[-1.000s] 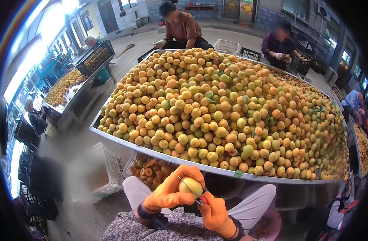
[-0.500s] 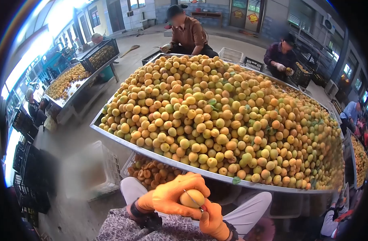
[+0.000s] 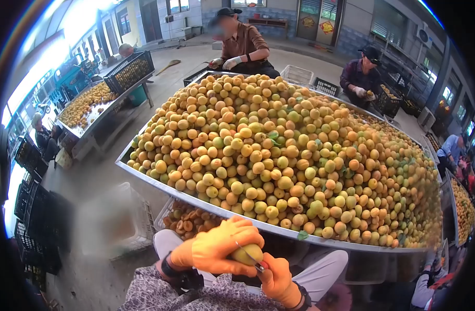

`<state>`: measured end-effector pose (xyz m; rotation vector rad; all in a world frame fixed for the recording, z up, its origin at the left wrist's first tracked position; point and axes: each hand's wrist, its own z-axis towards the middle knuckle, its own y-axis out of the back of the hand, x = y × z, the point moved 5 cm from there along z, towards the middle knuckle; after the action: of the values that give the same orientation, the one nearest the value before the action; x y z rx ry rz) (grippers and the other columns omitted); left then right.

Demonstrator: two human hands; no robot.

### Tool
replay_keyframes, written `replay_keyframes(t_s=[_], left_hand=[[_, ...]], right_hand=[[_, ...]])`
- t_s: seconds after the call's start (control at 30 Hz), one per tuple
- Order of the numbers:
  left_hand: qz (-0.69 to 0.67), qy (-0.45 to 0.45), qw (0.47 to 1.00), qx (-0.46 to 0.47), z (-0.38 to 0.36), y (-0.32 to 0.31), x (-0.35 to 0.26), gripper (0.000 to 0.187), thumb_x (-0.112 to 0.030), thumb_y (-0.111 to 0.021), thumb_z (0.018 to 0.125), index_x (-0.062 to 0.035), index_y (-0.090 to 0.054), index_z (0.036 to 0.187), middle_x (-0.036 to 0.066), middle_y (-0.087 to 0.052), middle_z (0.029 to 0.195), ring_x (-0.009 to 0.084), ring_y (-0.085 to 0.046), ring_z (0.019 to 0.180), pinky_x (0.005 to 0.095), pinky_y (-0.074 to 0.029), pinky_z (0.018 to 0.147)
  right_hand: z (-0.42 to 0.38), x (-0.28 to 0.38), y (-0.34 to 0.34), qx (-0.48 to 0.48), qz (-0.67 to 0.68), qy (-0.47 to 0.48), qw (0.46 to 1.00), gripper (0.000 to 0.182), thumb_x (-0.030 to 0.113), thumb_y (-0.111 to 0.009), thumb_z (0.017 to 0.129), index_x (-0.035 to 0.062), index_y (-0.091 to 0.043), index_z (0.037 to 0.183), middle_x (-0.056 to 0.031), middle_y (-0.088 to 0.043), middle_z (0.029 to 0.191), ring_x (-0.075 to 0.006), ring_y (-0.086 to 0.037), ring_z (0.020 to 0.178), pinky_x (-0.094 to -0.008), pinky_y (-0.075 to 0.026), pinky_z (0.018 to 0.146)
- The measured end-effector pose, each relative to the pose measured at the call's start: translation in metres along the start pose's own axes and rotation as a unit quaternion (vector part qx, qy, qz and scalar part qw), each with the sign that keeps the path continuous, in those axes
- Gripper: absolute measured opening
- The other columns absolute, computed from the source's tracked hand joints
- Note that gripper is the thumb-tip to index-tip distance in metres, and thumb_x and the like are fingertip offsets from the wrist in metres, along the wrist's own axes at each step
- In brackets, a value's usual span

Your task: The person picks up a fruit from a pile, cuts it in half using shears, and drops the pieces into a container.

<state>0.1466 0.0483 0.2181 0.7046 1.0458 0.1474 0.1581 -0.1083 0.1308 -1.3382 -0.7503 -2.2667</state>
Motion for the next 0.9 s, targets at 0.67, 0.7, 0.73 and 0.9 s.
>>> replay_keyframes(t_s=[0.67, 0.7, 0.73, 0.9], left_hand=[[-0.354, 0.041, 0.927, -0.119, -0.001, -0.037, 0.011, 0.051, -0.032, -0.082, 0.075, -0.0074, -0.054, 0.111, 0.007, -0.055, 0.097, 0.0176, -0.054, 0.096, 0.0314, -0.044, 0.084], [-0.405, 0.103, 0.902, -0.111, -0.004, -0.042, 0.014, 0.054, -0.033, -0.081, 0.076, -0.0083, -0.052, 0.113, 0.008, -0.055, 0.098, 0.0164, -0.054, 0.095, 0.0305, -0.045, 0.083], [-0.316, 0.089, 0.938, -0.113, -0.005, -0.038, 0.02, 0.056, -0.026, -0.083, 0.076, -0.0053, -0.05, 0.114, 0.007, -0.055, 0.098, 0.015, -0.055, 0.087, 0.0299, -0.045, 0.077], [-0.068, 0.043, 0.986, -0.143, -0.002, -0.015, 0.015, 0.055, -0.026, -0.085, 0.071, -0.0072, -0.051, 0.11, 0.011, -0.055, 0.099, 0.0266, -0.056, 0.088, 0.0358, -0.045, 0.079]], right_hand=[[0.0, -0.011, -0.002, -0.071, 0.015, 0.034, 0.997, 0.051, 0.043, -0.042, 0.099, -0.0036, -0.062, 0.104, -0.0117, -0.065, 0.076, -0.0278, -0.065, 0.062, -0.0326, -0.048, 0.056], [0.0, -0.012, 0.0, -0.078, 0.004, 0.034, 0.996, 0.049, 0.042, -0.043, 0.099, -0.0029, -0.062, 0.102, -0.0111, -0.064, 0.073, -0.027, -0.063, 0.059, -0.0328, -0.047, 0.054], [-0.002, -0.012, 0.003, -0.077, 0.004, 0.031, 0.997, 0.049, 0.042, -0.043, 0.099, -0.0029, -0.062, 0.102, -0.0111, -0.064, 0.073, -0.027, -0.063, 0.059, -0.0328, -0.047, 0.054], [-0.008, -0.017, 0.002, -0.021, -0.026, -0.055, 0.998, 0.05, 0.045, -0.039, 0.1, 0.0012, -0.056, 0.081, -0.0063, -0.05, 0.056, -0.0203, -0.05, 0.046, -0.0308, -0.037, 0.046]])
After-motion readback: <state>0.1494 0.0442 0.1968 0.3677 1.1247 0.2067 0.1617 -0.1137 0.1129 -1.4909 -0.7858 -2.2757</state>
